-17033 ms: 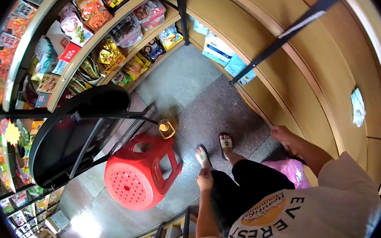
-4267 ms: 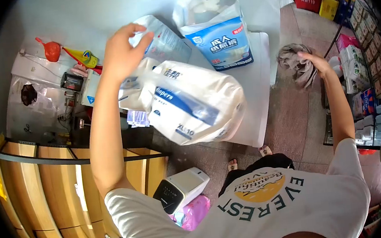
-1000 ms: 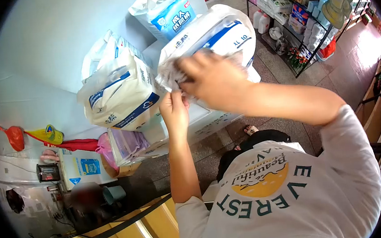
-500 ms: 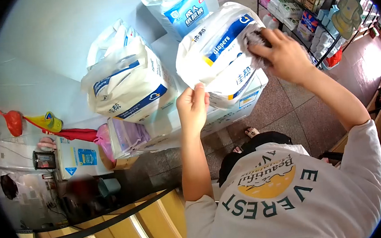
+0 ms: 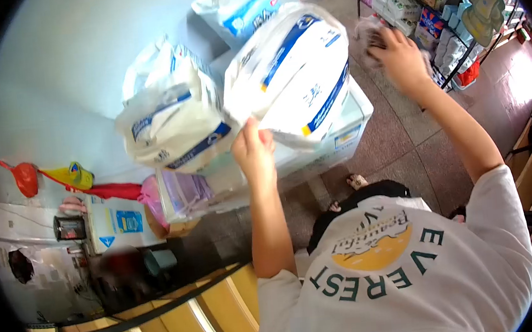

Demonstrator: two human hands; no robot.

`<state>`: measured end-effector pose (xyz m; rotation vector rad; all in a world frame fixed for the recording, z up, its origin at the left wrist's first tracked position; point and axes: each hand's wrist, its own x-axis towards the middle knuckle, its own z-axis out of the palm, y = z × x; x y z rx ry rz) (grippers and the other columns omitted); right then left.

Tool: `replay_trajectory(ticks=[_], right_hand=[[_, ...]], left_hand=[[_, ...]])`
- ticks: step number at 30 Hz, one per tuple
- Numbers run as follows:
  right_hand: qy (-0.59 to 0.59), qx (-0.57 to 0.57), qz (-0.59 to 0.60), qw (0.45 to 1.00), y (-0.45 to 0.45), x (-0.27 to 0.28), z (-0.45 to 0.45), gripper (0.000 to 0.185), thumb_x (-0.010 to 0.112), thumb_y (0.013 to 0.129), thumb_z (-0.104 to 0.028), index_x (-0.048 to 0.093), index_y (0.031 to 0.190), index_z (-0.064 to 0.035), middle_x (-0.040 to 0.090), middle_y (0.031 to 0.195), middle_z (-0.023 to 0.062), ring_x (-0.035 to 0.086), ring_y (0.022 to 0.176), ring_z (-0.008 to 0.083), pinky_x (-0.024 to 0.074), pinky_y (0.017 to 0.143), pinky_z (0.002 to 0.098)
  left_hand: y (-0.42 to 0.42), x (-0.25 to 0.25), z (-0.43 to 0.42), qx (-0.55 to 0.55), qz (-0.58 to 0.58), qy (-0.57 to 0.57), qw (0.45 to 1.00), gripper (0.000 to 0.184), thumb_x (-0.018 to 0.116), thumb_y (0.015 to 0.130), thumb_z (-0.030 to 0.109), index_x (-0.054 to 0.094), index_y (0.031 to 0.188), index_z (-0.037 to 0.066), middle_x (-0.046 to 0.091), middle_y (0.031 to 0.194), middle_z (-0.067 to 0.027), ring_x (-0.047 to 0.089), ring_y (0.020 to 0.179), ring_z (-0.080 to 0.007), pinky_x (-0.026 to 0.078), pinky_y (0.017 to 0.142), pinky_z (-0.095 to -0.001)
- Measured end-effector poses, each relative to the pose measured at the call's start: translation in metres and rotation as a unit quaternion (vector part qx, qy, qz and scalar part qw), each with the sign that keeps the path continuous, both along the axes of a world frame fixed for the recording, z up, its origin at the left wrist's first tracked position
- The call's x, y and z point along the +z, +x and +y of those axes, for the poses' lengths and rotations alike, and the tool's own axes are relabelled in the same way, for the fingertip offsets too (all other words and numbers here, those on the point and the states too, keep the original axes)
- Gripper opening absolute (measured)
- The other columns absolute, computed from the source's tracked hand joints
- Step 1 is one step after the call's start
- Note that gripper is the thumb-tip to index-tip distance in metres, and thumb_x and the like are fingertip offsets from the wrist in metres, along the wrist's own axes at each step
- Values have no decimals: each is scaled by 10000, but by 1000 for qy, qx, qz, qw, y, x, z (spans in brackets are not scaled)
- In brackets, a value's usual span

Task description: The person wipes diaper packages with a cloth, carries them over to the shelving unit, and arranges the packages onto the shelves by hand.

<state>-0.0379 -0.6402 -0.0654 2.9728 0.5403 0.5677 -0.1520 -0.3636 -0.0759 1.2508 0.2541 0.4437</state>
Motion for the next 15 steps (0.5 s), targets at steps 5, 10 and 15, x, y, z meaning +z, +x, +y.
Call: replay_trajectory(ticks=[5,10,15], right_hand=[[149,-43,-37,987,-3,-6,-45,480,632,683,-37,577,1134,-191,465,1181,126,470,1089,294,444,869,370],[276,119,-170,939,-35,37,1,493,639,640,0,590,1102,-165,499,1140,136,514,1008,313,458,826,371],[283,325,-173,886,-69,48,86,307,589,673,-68,671,951,-168,509,1135,105,514,900,239,449,697,318]], left_hand=[[-18,9,12,-1,65,104,992,416,517,905,219,431,540,39,386,477,16,308,393,-68,229,399,-220],[-29,47,1,64,-33,446,892,166,637,816,148,569,757,8,474,464,-36,454,440,-105,330,445,-243],[-18,57,7,-33,94,614,783,189,627,796,208,624,866,32,570,541,-125,563,490,-253,404,489,-324]])
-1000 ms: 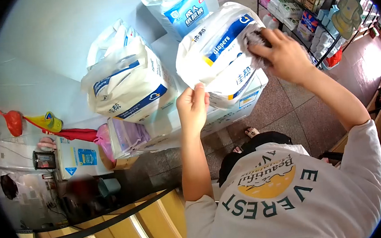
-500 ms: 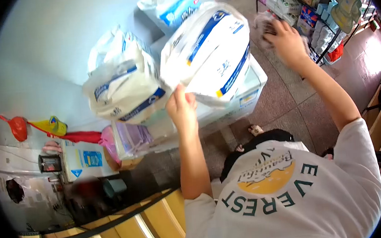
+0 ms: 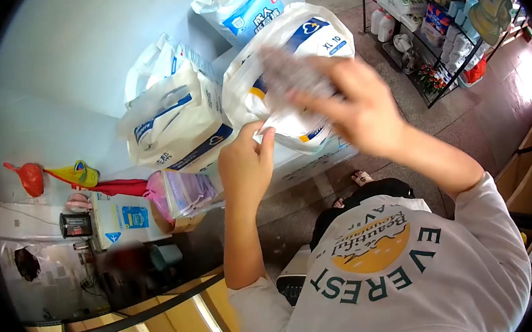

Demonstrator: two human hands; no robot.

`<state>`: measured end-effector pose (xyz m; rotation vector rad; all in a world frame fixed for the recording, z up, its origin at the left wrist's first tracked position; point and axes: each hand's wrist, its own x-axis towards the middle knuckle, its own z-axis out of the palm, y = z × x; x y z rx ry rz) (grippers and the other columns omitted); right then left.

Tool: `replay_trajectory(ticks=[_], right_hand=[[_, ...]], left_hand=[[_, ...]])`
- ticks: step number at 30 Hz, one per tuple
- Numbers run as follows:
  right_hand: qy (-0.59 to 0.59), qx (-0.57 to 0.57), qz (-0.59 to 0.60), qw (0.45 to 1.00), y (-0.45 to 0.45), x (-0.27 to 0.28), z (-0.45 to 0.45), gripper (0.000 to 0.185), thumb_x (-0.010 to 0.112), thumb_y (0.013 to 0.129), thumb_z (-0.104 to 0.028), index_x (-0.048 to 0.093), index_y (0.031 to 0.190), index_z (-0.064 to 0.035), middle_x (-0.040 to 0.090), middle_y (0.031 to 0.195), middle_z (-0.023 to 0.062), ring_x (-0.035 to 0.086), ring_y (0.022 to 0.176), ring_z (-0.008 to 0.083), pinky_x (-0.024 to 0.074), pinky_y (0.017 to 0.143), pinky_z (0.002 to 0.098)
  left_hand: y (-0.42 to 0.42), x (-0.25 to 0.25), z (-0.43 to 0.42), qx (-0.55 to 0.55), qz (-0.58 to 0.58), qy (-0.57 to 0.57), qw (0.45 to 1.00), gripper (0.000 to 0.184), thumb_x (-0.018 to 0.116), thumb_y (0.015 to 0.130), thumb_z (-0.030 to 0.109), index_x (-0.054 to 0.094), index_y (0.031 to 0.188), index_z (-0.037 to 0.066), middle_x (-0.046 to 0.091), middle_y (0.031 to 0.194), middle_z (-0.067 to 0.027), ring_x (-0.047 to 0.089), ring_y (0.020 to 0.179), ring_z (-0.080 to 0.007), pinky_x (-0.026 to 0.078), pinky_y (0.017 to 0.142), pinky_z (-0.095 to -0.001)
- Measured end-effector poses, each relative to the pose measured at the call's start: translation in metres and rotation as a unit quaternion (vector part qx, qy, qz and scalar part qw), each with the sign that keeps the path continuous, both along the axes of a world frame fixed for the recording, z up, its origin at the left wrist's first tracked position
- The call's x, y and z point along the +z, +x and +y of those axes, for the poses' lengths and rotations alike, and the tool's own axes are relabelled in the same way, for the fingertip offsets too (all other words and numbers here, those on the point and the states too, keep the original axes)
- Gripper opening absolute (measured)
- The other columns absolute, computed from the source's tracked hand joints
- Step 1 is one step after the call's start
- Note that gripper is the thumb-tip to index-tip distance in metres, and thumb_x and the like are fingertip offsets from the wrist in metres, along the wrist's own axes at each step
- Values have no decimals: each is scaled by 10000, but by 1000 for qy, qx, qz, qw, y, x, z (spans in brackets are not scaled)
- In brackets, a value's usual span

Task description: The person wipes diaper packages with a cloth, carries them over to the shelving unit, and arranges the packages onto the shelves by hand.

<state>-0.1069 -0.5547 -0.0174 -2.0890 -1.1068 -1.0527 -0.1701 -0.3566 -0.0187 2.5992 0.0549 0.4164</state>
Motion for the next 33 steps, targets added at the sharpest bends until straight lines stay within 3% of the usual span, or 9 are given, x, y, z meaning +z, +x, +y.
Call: replay_trajectory(ticks=[2,4,8,11,16,18,22,23,33], right_hand=[[-52,33,9,998,-14,-9,29,246,567,694,-163,669,916,-130,497,1157,98,479,939,252,421,716,331],[-122,11,-4,992,-14,-27,41,227,562,709,-213,665,871,-91,481,1175,105,445,1005,267,397,735,338],[-292,-110,-53,949,5,-29,19,236,579,757,-252,657,937,-122,451,1192,120,438,1026,253,407,814,342],[-257,-170,-46,950,31,-25,-1,220,604,740,-261,661,924,-157,471,1138,99,446,1020,247,414,819,353],[-111,-10,110,988,-2,-11,17,190,595,714,-208,654,880,-135,489,1039,96,475,974,237,441,747,311],[-146,19,46,988,-22,-17,36,339,551,720,-169,633,1049,-174,483,1048,107,485,968,267,487,709,323],[-233,-68,-4,970,7,-35,19,414,565,718,-185,581,1131,-198,453,1080,131,464,968,268,460,776,380],[-240,-123,8,963,19,-40,8,298,582,730,-199,616,1025,-170,463,1026,85,446,999,257,422,797,388],[-63,-240,46,968,70,-10,-63,506,637,634,-28,601,1107,-206,479,993,99,514,945,278,469,782,365]], left_hand=[[-1,-3,-1,10,10,13,1000,143,623,792,159,618,840,25,578,558,-125,567,492,-240,405,487,-312],[0,-24,8,-13,-68,-139,988,107,629,781,114,607,817,15,587,583,-119,555,476,-208,391,471,-306],[-5,-23,9,-35,-1,-320,947,105,597,833,74,583,788,-21,612,629,-47,524,507,-70,388,478,-207],[1,-22,0,-49,-28,-332,942,88,587,839,46,575,784,-22,586,628,-18,505,516,-46,373,479,-177],[3,-27,2,-53,-45,-294,953,46,589,825,9,562,795,-12,586,646,-20,517,546,-51,383,504,-178],[3,-39,5,-59,-81,-318,943,53,613,803,19,570,775,10,574,623,15,474,531,-13,301,454,-168],[-2,-39,7,-55,-55,-343,936,66,605,812,22,560,766,10,537,580,32,433,521,-1,296,464,-164],[-2,-39,9,-59,-62,-344,935,69,609,810,24,561,764,8,544,584,32,433,523,-1,296,463,-167],[-4,-32,-8,-34,-86,-264,960,87,660,766,33,624,839,2,607,601,-10,516,529,-27,340,456,-183]])
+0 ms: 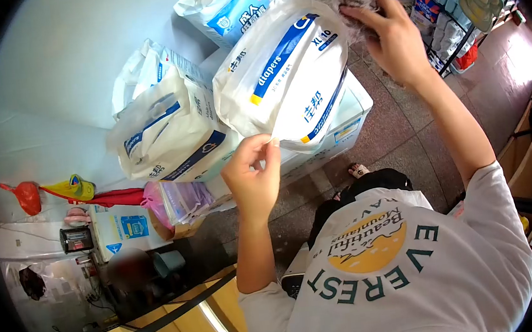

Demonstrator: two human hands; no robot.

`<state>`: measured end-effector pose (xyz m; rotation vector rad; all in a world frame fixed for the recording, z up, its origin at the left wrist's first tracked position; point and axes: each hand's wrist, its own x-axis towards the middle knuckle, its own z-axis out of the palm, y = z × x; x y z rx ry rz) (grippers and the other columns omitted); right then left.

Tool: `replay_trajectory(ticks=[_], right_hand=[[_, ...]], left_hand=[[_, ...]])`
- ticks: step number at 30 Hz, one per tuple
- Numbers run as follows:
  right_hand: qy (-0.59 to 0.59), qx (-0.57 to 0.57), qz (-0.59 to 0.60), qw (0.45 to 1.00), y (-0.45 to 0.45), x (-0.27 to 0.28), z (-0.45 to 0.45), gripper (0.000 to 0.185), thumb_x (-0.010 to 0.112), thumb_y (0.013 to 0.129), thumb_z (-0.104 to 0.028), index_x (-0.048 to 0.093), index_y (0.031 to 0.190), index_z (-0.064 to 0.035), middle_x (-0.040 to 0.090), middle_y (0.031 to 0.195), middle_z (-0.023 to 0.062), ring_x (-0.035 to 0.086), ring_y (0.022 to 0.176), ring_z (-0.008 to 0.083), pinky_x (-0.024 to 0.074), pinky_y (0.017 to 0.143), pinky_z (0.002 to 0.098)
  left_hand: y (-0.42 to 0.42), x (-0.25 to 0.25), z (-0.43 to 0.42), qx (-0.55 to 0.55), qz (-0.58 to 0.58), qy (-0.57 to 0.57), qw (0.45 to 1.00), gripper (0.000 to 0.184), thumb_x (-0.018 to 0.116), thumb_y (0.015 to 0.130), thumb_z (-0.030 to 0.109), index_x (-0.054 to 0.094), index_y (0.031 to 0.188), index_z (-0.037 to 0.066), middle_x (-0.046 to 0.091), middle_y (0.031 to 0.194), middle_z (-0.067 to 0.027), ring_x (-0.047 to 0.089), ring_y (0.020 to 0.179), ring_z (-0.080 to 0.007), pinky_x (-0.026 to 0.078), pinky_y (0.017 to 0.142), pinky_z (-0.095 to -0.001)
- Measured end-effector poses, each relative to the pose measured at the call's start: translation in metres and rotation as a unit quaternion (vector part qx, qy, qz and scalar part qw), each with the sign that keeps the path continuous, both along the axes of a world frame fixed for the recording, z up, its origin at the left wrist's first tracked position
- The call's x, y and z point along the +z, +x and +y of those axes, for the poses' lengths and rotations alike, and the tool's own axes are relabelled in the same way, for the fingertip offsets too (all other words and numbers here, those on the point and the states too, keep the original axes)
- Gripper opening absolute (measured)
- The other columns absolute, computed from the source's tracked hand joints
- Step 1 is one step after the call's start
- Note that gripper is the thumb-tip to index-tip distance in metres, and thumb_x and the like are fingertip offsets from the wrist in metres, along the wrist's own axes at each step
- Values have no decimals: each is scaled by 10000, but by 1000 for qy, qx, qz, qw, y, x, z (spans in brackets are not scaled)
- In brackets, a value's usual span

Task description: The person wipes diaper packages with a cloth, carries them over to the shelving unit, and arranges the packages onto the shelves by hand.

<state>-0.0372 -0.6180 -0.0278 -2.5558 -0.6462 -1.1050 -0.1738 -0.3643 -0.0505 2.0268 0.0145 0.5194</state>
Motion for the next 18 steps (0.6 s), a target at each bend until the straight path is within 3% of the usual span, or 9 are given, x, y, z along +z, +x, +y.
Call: replay_trajectory(ticks=[5,7,8,9,10,13,14,15,18], right_hand=[[44,105,70,991,-22,43,4,584,529,578,111,615,1089,-159,471,1043,146,518,931,328,441,769,378],[44,133,47,989,-26,50,13,560,516,564,135,630,1045,-129,483,1022,144,517,927,334,438,775,367],[20,168,47,984,-26,53,14,493,557,585,88,640,1015,-140,505,999,128,535,919,317,455,762,372],[-4,203,48,978,-27,54,16,428,598,606,41,649,985,-151,526,975,113,552,910,299,471,750,376],[13,245,75,967,-33,54,25,492,558,544,115,646,981,-94,522,969,118,532,918,316,434,765,366],[-73,360,103,925,-47,45,61,381,616,564,38,680,904,-121,588,1062,66,536,1004,262,462,789,346],[-113,404,61,906,-48,26,75,252,615,660,-109,694,879,-207,578,1048,-19,518,1012,195,465,809,317],[-152,391,52,906,-52,15,81,245,629,652,-145,694,874,-223,567,1068,-28,474,1079,180,431,883,329],[-196,338,6,920,-32,10,58,244,640,652,-147,697,870,-242,541,1124,-14,439,1163,191,395,890,344]], left_hand=[[-2,0,-21,59,-20,103,993,206,691,743,58,662,943,20,563,535,-73,527,438,-108,390,442,-239],[4,-14,-20,44,-196,209,957,203,670,736,24,663,938,31,549,539,-69,511,418,-176,389,430,-271],[3,-15,-21,29,-210,261,942,181,662,728,-29,667,906,4,569,555,-79,514,431,-118,375,433,-230],[4,-24,-19,31,-239,316,918,241,658,691,-1,659,926,53,532,578,-55,498,435,-194,384,423,-283],[7,-29,-19,29,-271,335,902,220,656,689,5,655,904,48,536,590,-53,500,442,-192,385,422,-286],[17,-40,-15,9,-330,343,880,173,652,691,17,644,862,38,538,598,-46,494,445,-190,385,419,-292],[20,-41,-14,-10,-356,333,873,147,651,694,24,639,841,34,536,596,-41,487,441,-189,384,418,-294],[21,-39,-12,-11,-356,332,873,147,651,694,24,639,841,34,536,596,-41,487,441,-189,384,418,-294],[21,-34,-8,-11,-320,375,870,104,660,706,41,642,809,38,529,583,-38,478,434,-184,367,409,-282]])
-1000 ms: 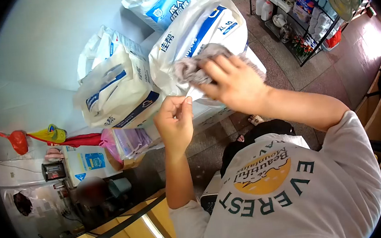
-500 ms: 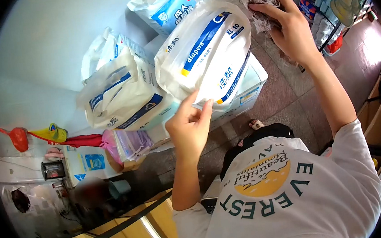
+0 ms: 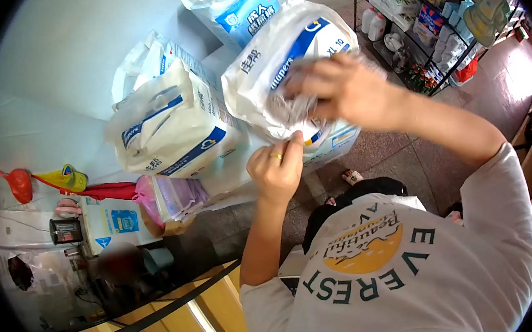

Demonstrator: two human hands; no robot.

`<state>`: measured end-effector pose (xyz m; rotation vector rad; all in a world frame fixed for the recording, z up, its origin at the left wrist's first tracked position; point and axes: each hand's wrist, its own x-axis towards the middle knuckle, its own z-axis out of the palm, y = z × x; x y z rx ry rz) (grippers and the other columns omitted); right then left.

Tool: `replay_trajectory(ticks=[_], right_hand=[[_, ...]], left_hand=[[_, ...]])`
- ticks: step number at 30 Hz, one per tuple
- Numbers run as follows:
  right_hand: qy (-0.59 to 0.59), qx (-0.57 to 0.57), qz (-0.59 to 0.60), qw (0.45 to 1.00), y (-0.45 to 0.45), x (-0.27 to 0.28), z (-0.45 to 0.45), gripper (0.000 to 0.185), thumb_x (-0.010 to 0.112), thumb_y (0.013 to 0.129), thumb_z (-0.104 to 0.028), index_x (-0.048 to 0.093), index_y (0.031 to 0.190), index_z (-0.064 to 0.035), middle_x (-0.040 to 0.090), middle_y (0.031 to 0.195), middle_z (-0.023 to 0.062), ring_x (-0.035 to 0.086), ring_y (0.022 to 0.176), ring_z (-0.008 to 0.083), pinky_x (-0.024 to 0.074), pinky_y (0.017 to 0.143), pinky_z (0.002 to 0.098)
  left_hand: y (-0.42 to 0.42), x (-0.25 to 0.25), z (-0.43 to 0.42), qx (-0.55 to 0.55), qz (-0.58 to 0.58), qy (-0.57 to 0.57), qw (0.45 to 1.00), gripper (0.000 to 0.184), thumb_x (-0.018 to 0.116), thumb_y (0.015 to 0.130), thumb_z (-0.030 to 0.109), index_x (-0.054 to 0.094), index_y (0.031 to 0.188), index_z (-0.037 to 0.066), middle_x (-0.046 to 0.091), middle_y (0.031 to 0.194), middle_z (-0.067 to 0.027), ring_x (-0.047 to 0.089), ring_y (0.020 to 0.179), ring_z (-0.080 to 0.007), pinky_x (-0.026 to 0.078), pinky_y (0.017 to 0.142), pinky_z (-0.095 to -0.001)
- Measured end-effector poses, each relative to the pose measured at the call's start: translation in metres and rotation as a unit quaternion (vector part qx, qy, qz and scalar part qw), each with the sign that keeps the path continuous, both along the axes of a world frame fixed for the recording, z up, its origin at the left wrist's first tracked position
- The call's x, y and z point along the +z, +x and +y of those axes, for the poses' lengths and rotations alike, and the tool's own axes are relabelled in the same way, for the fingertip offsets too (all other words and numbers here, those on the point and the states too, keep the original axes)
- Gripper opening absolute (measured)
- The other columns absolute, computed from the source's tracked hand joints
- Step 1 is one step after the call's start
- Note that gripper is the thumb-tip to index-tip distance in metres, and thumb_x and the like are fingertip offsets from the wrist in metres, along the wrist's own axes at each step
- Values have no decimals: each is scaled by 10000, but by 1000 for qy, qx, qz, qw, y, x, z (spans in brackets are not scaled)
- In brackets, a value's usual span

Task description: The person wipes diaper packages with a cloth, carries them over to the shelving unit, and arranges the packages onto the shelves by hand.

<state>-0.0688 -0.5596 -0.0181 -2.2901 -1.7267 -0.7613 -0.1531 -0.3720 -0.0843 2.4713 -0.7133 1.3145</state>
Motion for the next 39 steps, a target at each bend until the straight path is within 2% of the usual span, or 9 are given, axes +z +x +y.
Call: replay_trajectory(ticks=[8,12,15,17,19,22,28,34,39], right_hand=[[64,-225,14,972,73,-4,-67,337,637,695,-55,680,988,-215,567,1087,6,534,1003,196,435,814,352],[116,-105,21,987,8,25,-8,329,653,620,-103,681,942,-162,583,1007,34,566,893,210,463,719,343],[10,-18,11,1000,-26,-10,30,256,628,648,-181,676,877,-283,494,1081,-10,447,1095,219,388,835,356],[15,-70,-68,995,-3,-14,15,313,604,724,-211,618,1036,-236,495,1123,-17,424,1130,231,409,871,344],[-28,-280,126,951,35,-2,-18,378,549,815,-220,530,1191,-248,463,1218,37,456,1130,228,398,900,416],[-91,-390,23,916,90,-49,-98,352,567,795,-166,592,1137,-246,492,1141,44,475,1071,241,412,871,436],[204,-426,256,843,90,-102,-178,536,498,642,78,595,1130,-121,468,870,143,523,779,310,433,702,335],[318,-257,257,876,63,-53,-141,539,479,635,93,573,1131,-95,492,942,142,533,829,310,441,737,321],[328,-172,204,906,38,0,-86,489,537,638,69,592,1089,-113,514,999,145,551,906,327,458,768,358]], left_hand=[[0,-5,1,0,4,25,1000,180,661,668,18,656,847,35,520,589,-22,469,438,-146,350,400,-255],[-2,-1,1,10,16,34,999,192,656,662,16,658,853,36,518,589,-35,488,450,-158,359,407,-267],[-1,0,5,-10,13,1,1000,167,660,661,29,656,828,39,536,598,-58,492,447,-184,366,412,-291],[0,-1,7,6,55,-19,998,109,683,662,37,627,754,52,557,581,-56,484,427,-200,366,411,-300],[-2,5,5,5,60,-17,998,131,685,660,20,631,775,51,558,568,-48,481,416,-197,363,403,-295],[-1,1,7,5,44,-9,999,152,656,670,-13,636,809,44,547,552,-41,470,399,-193,357,395,-290],[-17,25,5,87,79,2,993,167,622,701,-15,638,848,61,477,532,-12,467,418,-176,376,404,-279],[-8,56,-22,156,45,65,985,268,761,663,187,659,881,68,562,802,-23,501,801,-226,410,671,-352],[5,41,-33,177,68,75,979,230,733,684,140,669,896,77,561,799,-4,511,800,-214,387,730,-361]])
